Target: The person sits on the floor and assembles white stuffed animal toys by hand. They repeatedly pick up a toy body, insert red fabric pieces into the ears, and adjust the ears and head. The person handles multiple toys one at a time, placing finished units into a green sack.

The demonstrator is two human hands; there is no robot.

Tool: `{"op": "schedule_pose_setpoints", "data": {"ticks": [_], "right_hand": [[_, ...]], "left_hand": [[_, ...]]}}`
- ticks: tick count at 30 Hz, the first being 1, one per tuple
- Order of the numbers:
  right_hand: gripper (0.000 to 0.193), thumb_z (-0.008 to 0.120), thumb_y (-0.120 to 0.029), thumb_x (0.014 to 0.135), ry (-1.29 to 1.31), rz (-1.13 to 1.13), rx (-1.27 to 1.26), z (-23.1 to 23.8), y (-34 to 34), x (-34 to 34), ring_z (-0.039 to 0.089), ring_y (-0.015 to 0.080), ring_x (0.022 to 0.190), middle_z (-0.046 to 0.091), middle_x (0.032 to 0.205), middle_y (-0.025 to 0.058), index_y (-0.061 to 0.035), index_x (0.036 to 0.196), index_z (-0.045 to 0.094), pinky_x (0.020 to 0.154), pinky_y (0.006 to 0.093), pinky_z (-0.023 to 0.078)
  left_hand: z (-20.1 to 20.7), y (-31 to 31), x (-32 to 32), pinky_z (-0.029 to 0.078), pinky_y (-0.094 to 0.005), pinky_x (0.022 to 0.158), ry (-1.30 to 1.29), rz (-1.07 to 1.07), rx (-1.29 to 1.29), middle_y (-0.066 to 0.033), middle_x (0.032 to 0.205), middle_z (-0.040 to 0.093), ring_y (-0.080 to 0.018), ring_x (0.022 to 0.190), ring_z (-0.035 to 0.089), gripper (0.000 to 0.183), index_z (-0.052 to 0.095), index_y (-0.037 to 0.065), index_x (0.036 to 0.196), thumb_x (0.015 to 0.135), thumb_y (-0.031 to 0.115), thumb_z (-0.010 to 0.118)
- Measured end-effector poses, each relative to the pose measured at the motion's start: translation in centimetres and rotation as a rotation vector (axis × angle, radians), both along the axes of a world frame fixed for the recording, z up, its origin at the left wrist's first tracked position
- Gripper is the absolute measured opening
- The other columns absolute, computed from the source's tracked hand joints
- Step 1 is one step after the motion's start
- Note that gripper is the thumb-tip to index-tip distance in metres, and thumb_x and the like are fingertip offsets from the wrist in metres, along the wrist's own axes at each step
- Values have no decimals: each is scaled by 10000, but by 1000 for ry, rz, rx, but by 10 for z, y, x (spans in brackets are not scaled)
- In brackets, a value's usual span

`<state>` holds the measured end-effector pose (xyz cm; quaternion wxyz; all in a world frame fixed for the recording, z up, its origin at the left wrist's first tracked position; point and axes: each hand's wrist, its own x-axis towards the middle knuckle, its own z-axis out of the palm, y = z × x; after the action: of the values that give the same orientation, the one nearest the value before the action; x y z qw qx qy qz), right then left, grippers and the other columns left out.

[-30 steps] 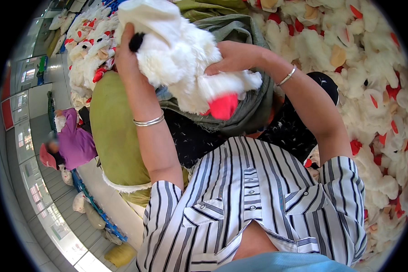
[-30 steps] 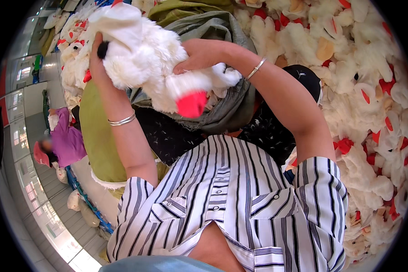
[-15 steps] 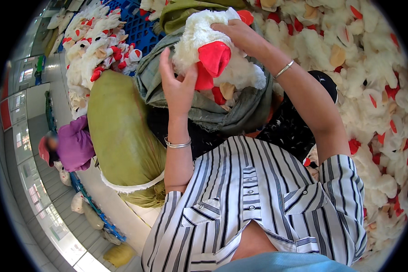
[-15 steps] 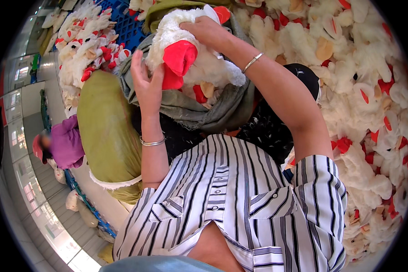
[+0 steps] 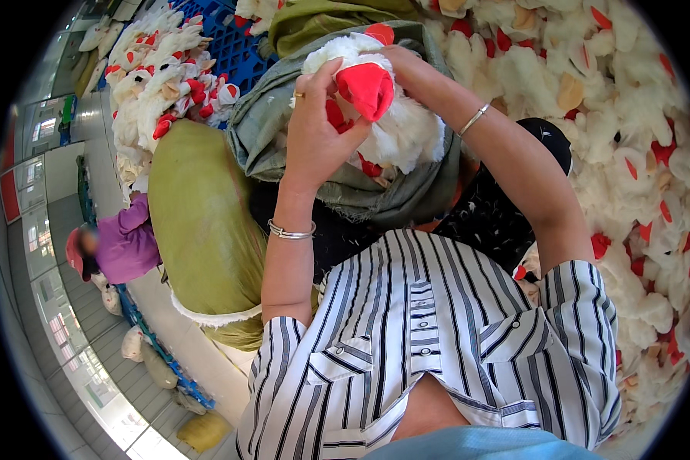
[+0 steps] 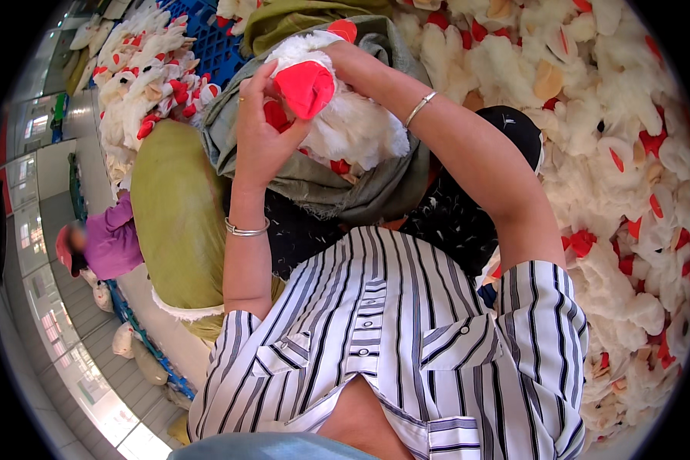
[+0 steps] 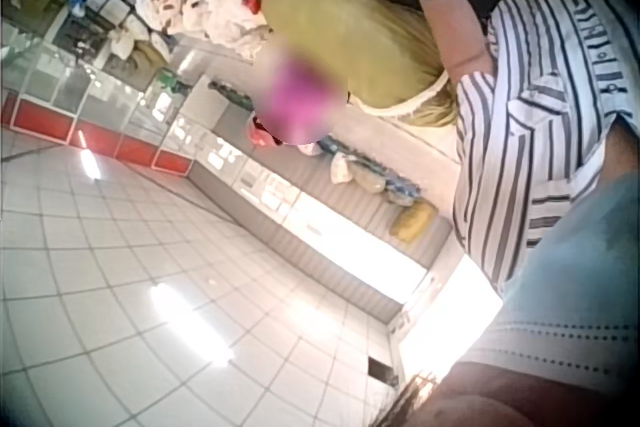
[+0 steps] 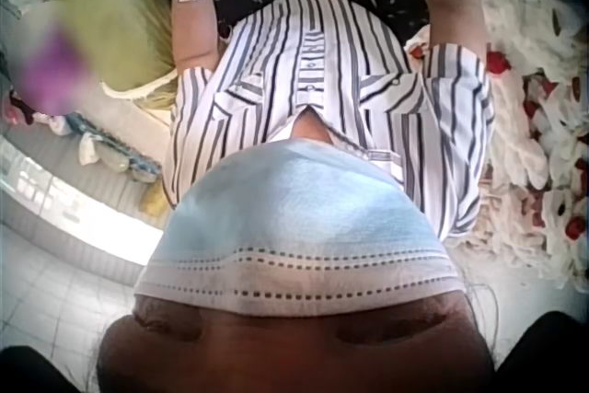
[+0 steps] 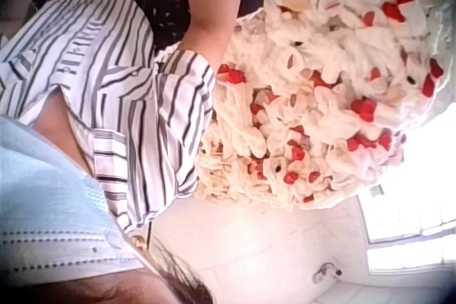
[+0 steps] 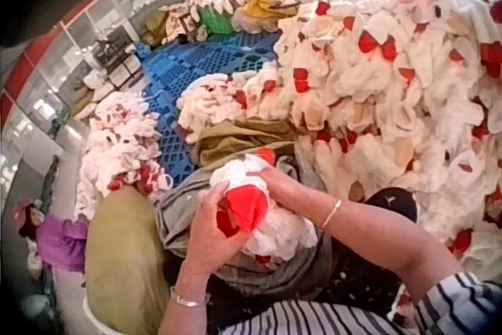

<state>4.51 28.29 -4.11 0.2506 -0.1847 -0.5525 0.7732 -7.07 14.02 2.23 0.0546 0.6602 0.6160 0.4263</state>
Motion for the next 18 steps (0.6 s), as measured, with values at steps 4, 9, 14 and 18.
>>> {"op": "schedule_pose_setpoints", "data": {"ticks": [4, 9, 14, 18], "right_hand": [[239, 546, -164, 898, -487, 24, 209, -27, 10, -13, 590, 88, 794, 673, 909, 58, 12, 1020, 652, 668, 288, 487], [163, 606, -137, 902, -228, -417, 718, 43, 12, 8, 557, 129, 673, 615, 768, 57, -6, 995, 634, 618, 292, 469], [172, 645, -104, 877, -27, -146, 1068, 62, -5, 16, 571, 179, 764, 612, 869, 77, -11, 1021, 642, 684, 294, 462], [208, 665, -113, 849, -96, -133, 967, 57, -15, 8, 556, 236, 727, 585, 823, 97, 6, 1017, 631, 671, 318, 461]], "left_hand": [[-25, 9, -19, 475, -251, 648, -438, -41, -189, -9, 820, 530, -101, 719, 566, 280, 622, 18, 1045, 784, 55, 715], [-1, 10, -15, 431, -206, 504, -635, 141, -211, 12, 753, 604, -34, 568, 506, 142, 648, 4, 988, 867, 78, 661], [-2, 14, -13, 449, -202, 524, -559, 183, -195, -8, 819, 645, -32, 635, 541, 165, 647, 0, 1016, 882, 97, 653], [0, 16, -12, 472, -203, 582, -594, 181, -213, -24, 883, 669, -37, 697, 570, 183, 646, -10, 1042, 900, 107, 640]]}}
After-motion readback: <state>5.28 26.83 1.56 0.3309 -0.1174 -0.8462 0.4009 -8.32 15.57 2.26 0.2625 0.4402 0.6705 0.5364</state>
